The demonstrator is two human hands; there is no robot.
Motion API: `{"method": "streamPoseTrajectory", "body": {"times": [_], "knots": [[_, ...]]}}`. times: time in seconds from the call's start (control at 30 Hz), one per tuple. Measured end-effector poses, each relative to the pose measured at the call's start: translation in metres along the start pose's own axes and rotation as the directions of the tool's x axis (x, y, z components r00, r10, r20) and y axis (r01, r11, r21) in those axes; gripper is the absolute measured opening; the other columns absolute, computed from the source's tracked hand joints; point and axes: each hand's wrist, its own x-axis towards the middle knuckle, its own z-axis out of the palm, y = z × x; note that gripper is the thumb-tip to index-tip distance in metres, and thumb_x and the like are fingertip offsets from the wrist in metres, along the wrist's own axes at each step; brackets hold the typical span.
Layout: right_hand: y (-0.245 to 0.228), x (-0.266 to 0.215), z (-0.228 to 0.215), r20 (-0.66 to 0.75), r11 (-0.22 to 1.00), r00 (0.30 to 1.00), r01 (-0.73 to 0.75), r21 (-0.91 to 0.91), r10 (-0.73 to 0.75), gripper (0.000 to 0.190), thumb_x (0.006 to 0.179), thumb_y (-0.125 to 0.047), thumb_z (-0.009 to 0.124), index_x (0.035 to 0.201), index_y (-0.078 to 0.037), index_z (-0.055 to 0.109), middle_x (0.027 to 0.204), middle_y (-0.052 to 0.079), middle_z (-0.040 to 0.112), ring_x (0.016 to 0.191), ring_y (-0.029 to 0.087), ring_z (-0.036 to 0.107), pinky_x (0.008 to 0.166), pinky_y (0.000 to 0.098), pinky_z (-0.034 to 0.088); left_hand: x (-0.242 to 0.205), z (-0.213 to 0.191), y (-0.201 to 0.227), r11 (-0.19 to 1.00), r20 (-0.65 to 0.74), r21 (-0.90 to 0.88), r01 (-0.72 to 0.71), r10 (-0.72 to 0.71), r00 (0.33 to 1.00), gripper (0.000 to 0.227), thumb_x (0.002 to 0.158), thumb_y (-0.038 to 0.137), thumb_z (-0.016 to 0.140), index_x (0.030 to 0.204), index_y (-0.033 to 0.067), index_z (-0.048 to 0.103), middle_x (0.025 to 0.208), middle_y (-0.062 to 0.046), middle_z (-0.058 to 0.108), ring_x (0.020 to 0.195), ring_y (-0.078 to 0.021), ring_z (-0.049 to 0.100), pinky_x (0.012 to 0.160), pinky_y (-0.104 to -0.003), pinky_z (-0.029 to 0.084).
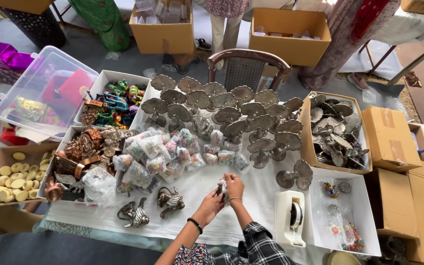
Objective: The person wraps small decorative metal figurines in bubble wrap and secures them with tape. They handle each item individually, wrapping it carefully and placing the finished packages on the table.
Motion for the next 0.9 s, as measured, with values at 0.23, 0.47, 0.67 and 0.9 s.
{"method": "streamPoseTrajectory", "body": {"times": [0.23, 0.47, 0.67, 0.9], "knots": [[-0.003, -0.018, -0.043, 0.053, 0.767, 0.851, 0.496, -0.407, -0.522, 0.025, 0.092, -0.034, 0.069, 0.088, -0.010, 0.075, 0.077, 0.011, 0.074, 0.066, 0.032, 0.070, 0.060, 0.0425, 0.053, -0.040, 0.037, 0.011, 0.770, -0.059, 0.628, -0.116, 0.195, 0.979, 0.048, 0.083, 0.013, 0.083, 0.126, 0.0053, 0.064, 0.111, -0.006, 0.075, 0.096, -0.0153, 0.074, 0.085, -0.028, 0.060], [0.002, -0.022, -0.041, 0.017, 0.897, 0.910, 0.412, -0.161, -0.415, 0.022, 0.104, -0.019, 0.051, 0.107, -0.005, 0.069, 0.115, 0.016, 0.065, 0.101, 0.031, 0.066, 0.093, 0.0408, 0.052, -0.078, 0.053, 0.016, -0.011, 0.314, 0.939, -0.343, 0.431, 0.846, 0.046, 0.066, 0.006, 0.087, 0.107, 0.0060, 0.069, 0.103, -0.012, 0.066, 0.096, -0.0316, 0.066, 0.086, -0.039, 0.055], [-0.008, -0.079, -0.054, -0.004, 0.891, 0.897, 0.439, -0.120, -0.442, 0.050, 0.080, -0.002, 0.058, 0.130, -0.001, 0.059, 0.128, 0.017, 0.062, 0.116, 0.032, 0.062, 0.100, 0.0378, 0.048, -0.054, 0.027, -0.006, -0.020, 0.301, 0.942, -0.335, 0.492, 0.817, 0.039, 0.067, -0.003, 0.078, 0.104, 0.0060, 0.069, 0.102, -0.013, 0.069, 0.099, -0.0342, 0.067, 0.087, -0.040, 0.055], [0.010, -0.065, -0.092, 0.063, 0.920, 0.954, 0.298, -0.254, -0.292, 0.026, 0.085, -0.018, 0.076, 0.110, -0.011, 0.079, 0.094, 0.008, 0.077, 0.073, 0.017, 0.073, 0.069, 0.0314, 0.058, -0.014, 0.012, -0.010, -0.086, 0.463, 0.868, -0.490, 0.500, 0.732, 0.060, 0.081, -0.015, 0.058, 0.134, 0.0114, 0.069, 0.121, -0.018, 0.070, 0.113, -0.0376, 0.067, 0.095, -0.043, 0.056]]}}
